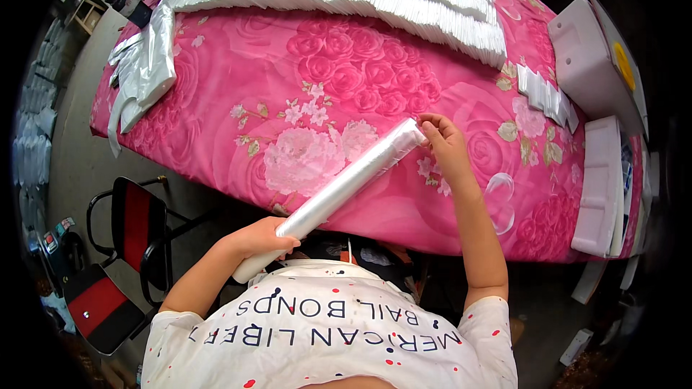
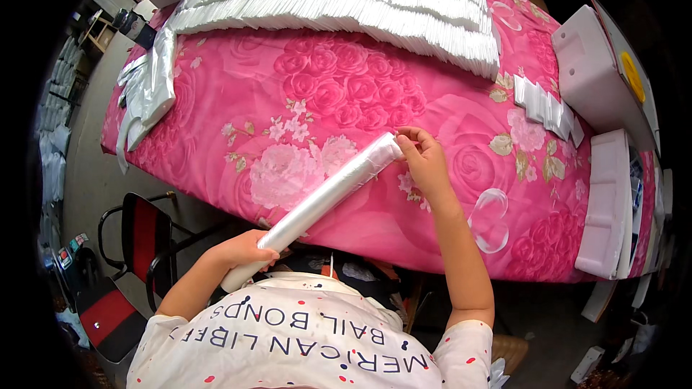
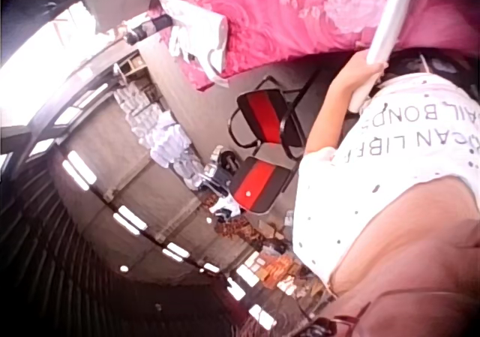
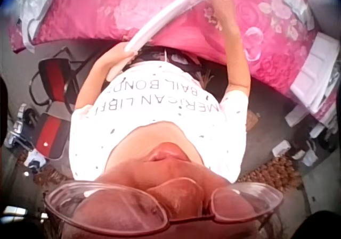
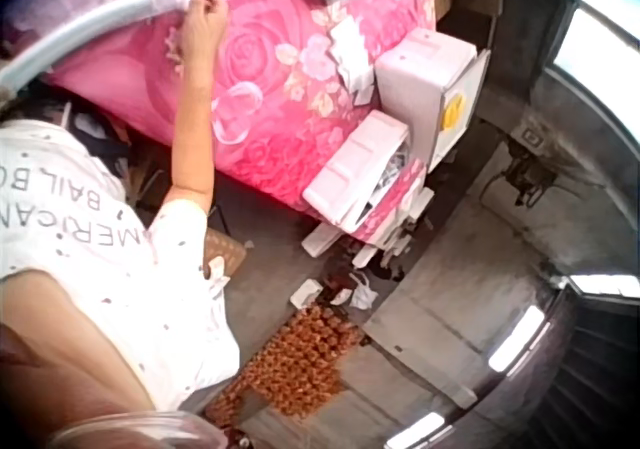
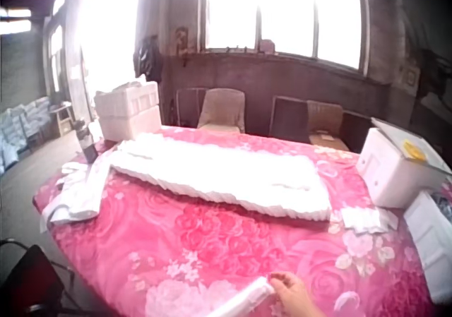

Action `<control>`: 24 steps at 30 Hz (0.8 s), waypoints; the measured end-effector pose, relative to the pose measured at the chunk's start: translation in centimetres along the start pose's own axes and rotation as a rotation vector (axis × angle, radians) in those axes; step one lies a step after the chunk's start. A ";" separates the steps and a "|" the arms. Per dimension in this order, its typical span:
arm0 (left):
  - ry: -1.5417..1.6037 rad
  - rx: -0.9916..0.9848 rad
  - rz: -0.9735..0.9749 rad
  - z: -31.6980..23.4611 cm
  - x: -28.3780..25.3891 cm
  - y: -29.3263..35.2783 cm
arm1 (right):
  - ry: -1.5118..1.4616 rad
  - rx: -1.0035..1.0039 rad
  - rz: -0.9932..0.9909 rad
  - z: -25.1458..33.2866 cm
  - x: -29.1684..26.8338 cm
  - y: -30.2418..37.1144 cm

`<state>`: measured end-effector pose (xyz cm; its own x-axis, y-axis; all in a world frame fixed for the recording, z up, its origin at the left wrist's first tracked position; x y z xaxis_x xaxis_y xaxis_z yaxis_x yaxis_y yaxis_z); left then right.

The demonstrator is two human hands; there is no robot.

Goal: The person wraps small white rectangular items in clear plastic film on a pink floral tablecloth. They unroll the film, place an item on it, fold the film around the item, and stack the wrapped units. The person repeats this process for multiple items and also wraps a larger white sheet.

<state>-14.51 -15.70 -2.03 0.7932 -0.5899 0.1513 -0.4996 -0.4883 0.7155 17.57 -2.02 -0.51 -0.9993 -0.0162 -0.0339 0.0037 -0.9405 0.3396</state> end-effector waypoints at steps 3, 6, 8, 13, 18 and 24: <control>0.060 -0.012 0.047 -0.3 -0.1 0.2 | 0.161 0.218 0.187 1.0 0.2 -1.1; 0.104 -0.042 0.091 -0.6 -0.6 0.3 | 0.219 0.316 0.324 0.3 -0.3 -2.4; 0.108 -0.089 0.098 -1.1 -0.6 0.2 | 0.234 0.332 0.373 -0.3 -0.9 -2.8; 0.179 -0.066 0.178 -0.1 -0.8 -0.3 | 0.266 0.291 0.356 -0.4 -0.9 -2.6; 0.214 -0.143 0.221 0.6 -1.8 0.6 | 0.154 0.154 0.060 -0.5 -6.4 -4.1; -0.171 -0.045 0.315 3.4 -6.2 4.2 | 0.288 0.115 -0.246 -1.0 -20.1 -5.4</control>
<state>-22.68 -16.26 -2.31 0.5311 -0.8080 0.2551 -0.6912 -0.2390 0.6820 37.67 3.06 -2.63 -0.9185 0.0946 -0.3839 -0.2546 -0.8843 0.3914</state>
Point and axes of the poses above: each hand's wrist, its own y-axis away from the middle knuckle, its own x-axis out of the palm, z = x × y, the point moved 3 cm from there along -y, towards the middle knuckle, and after that the axes turned 8 degrees about x, right-handed, at the moved point
